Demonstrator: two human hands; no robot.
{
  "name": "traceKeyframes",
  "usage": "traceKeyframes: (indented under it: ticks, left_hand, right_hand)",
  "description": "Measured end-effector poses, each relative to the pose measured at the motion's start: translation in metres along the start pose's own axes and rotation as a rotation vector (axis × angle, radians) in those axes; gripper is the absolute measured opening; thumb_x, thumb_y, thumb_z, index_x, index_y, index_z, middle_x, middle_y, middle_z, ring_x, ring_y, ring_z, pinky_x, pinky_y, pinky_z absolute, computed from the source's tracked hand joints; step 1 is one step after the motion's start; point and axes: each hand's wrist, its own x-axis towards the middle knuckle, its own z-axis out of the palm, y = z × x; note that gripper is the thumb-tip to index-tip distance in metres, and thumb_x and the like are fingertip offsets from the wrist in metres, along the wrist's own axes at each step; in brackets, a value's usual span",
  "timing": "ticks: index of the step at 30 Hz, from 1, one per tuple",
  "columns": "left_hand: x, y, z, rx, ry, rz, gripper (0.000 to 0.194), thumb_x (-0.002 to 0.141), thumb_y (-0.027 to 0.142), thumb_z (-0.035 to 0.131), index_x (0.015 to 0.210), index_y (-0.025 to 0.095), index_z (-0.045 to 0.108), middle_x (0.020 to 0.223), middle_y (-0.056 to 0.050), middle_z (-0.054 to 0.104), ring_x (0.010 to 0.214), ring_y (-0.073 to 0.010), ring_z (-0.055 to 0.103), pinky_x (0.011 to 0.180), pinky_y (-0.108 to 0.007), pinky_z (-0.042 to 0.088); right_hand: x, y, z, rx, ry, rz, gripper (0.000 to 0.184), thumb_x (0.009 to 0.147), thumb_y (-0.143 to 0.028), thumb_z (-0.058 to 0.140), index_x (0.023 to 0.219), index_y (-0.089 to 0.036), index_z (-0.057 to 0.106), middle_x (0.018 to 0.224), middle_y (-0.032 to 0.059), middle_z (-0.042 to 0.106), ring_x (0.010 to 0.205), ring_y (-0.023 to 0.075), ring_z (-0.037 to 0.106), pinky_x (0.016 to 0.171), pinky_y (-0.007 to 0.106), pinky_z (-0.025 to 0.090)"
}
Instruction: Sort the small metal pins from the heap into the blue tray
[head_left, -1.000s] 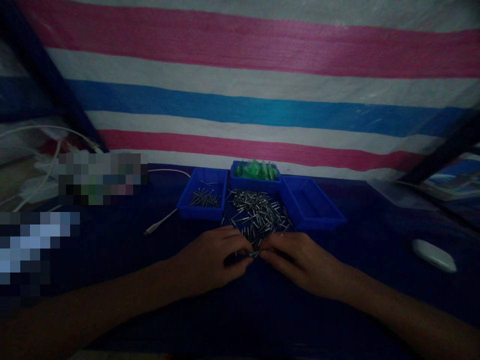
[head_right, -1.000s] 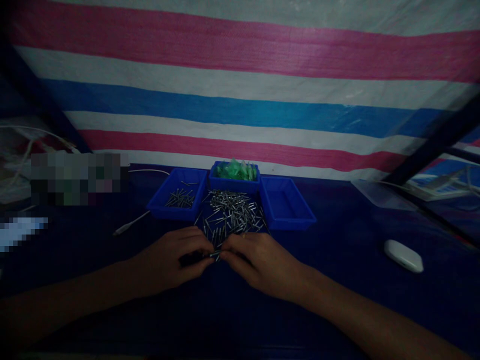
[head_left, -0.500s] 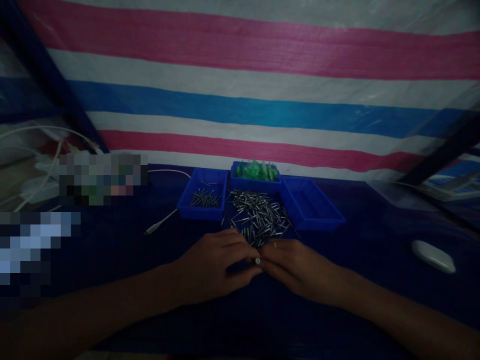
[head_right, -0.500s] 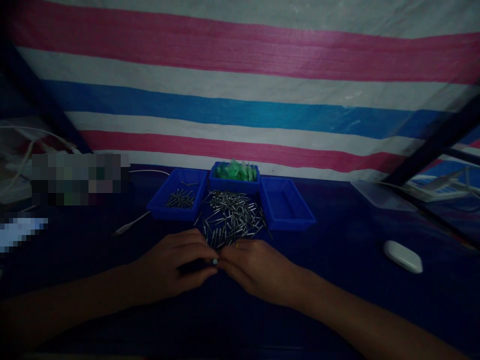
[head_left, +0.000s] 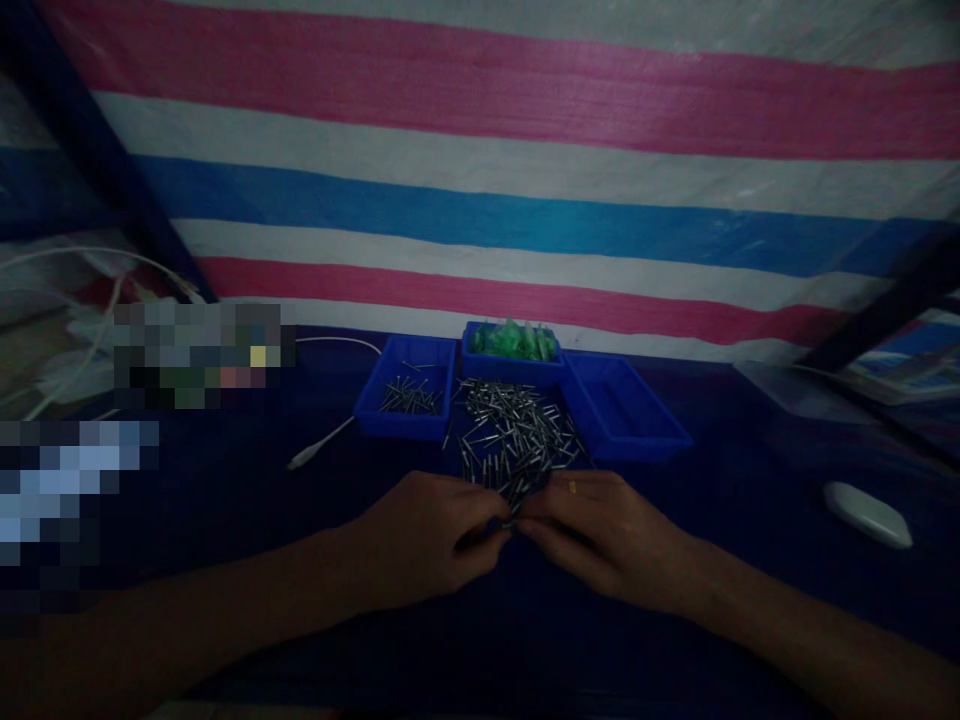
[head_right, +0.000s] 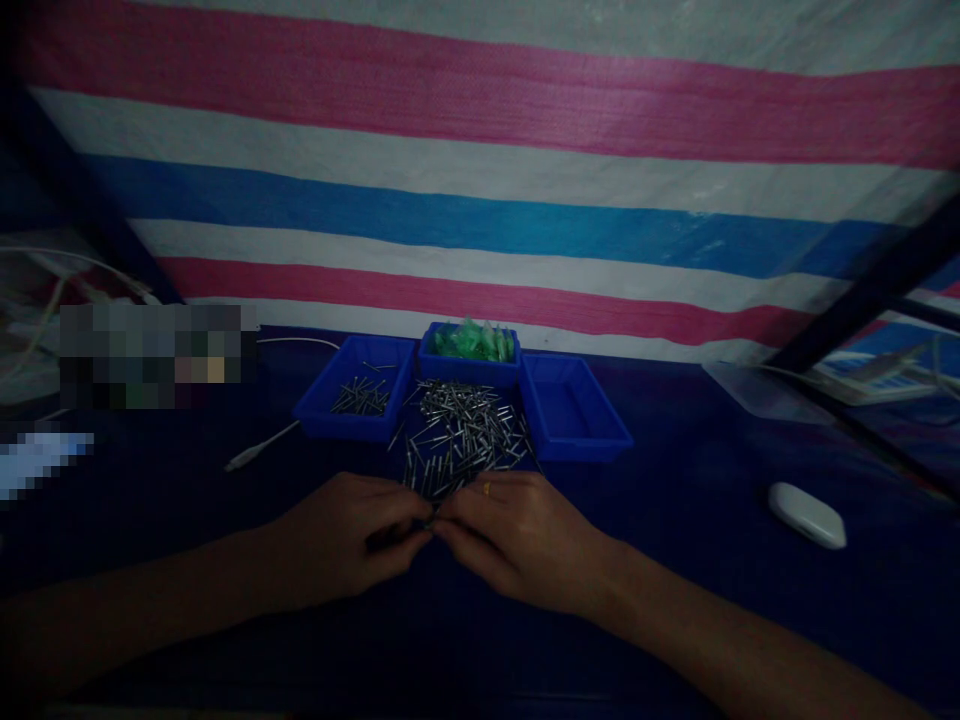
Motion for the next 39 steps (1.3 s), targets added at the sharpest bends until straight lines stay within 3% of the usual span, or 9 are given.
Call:
traceKeyframes:
  ticks: [5, 12, 20, 25, 28, 39]
  left_hand:
    - [0.0, 0.004, 0.001, -0.098, -0.118, 0.005, 0.013, 0.08, 0.018, 0.052, 0.068, 0.016, 0.048, 0.058, 0.006, 0.047, 0.049, -0.0061, 0.043, 0.048, -0.018, 0.029]
    - [0.001, 0.002, 0.001, -0.17, -0.143, -0.068, 0.007, 0.081, 0.019, 0.051, 0.074, 0.017, 0.051, 0.054, 0.008, 0.047, 0.048, -0.0056, 0.044, 0.048, -0.016, 0.029]
    - [0.002, 0.001, -0.004, -0.18, 0.034, -0.148, 0.003, 0.08, 0.019, 0.053, 0.081, 0.017, 0.055, 0.055, 0.008, 0.05, 0.048, -0.0054, 0.047, 0.048, -0.016, 0.033]
    - [0.004, 0.001, -0.003, -0.095, 0.211, -0.007, 0.008, 0.082, 0.022, 0.053, 0.088, 0.018, 0.056, 0.058, 0.007, 0.053, 0.049, -0.0057, 0.048, 0.05, -0.016, 0.036]
    - [0.003, 0.001, -0.001, -0.059, 0.236, 0.075, 0.01, 0.083, 0.022, 0.053, 0.092, 0.018, 0.056, 0.06, 0.006, 0.055, 0.051, -0.0059, 0.05, 0.053, -0.016, 0.038]
    - [0.003, 0.004, -0.009, 0.015, 0.256, 0.118, 0.009, 0.083, 0.02, 0.05, 0.089, 0.018, 0.057, 0.062, 0.005, 0.06, 0.052, -0.0062, 0.054, 0.053, -0.016, 0.041]
  right_hand:
    - [-0.001, -0.002, 0.003, -0.037, -0.036, -0.088, 0.022, 0.09, -0.019, 0.04, 0.077, -0.014, 0.056, 0.063, 0.0011, 0.055, 0.057, 0.011, 0.048, 0.056, 0.023, 0.039]
    - [-0.002, -0.002, 0.001, -0.002, -0.039, -0.053, 0.018, 0.087, -0.018, 0.041, 0.079, -0.013, 0.057, 0.062, 0.0007, 0.054, 0.056, 0.0104, 0.048, 0.054, 0.023, 0.038]
    - [0.0, 0.002, -0.003, 0.029, -0.048, 0.081, 0.015, 0.088, -0.018, 0.042, 0.086, -0.013, 0.056, 0.068, 0.0014, 0.056, 0.062, 0.0103, 0.052, 0.059, 0.022, 0.039]
    - [0.002, 0.001, 0.001, 0.073, -0.107, 0.127, 0.014, 0.088, -0.02, 0.043, 0.078, -0.016, 0.053, 0.066, -0.0006, 0.053, 0.06, 0.009, 0.05, 0.055, 0.02, 0.037]
    - [0.002, 0.0, 0.002, 0.13, -0.128, 0.148, 0.014, 0.088, -0.018, 0.043, 0.075, -0.016, 0.05, 0.064, -0.002, 0.05, 0.056, 0.008, 0.048, 0.053, 0.019, 0.035]
    - [0.001, 0.004, 0.003, 0.141, -0.093, 0.151, 0.011, 0.089, -0.021, 0.046, 0.088, -0.015, 0.054, 0.069, -0.0005, 0.056, 0.061, 0.0091, 0.053, 0.056, 0.02, 0.038]
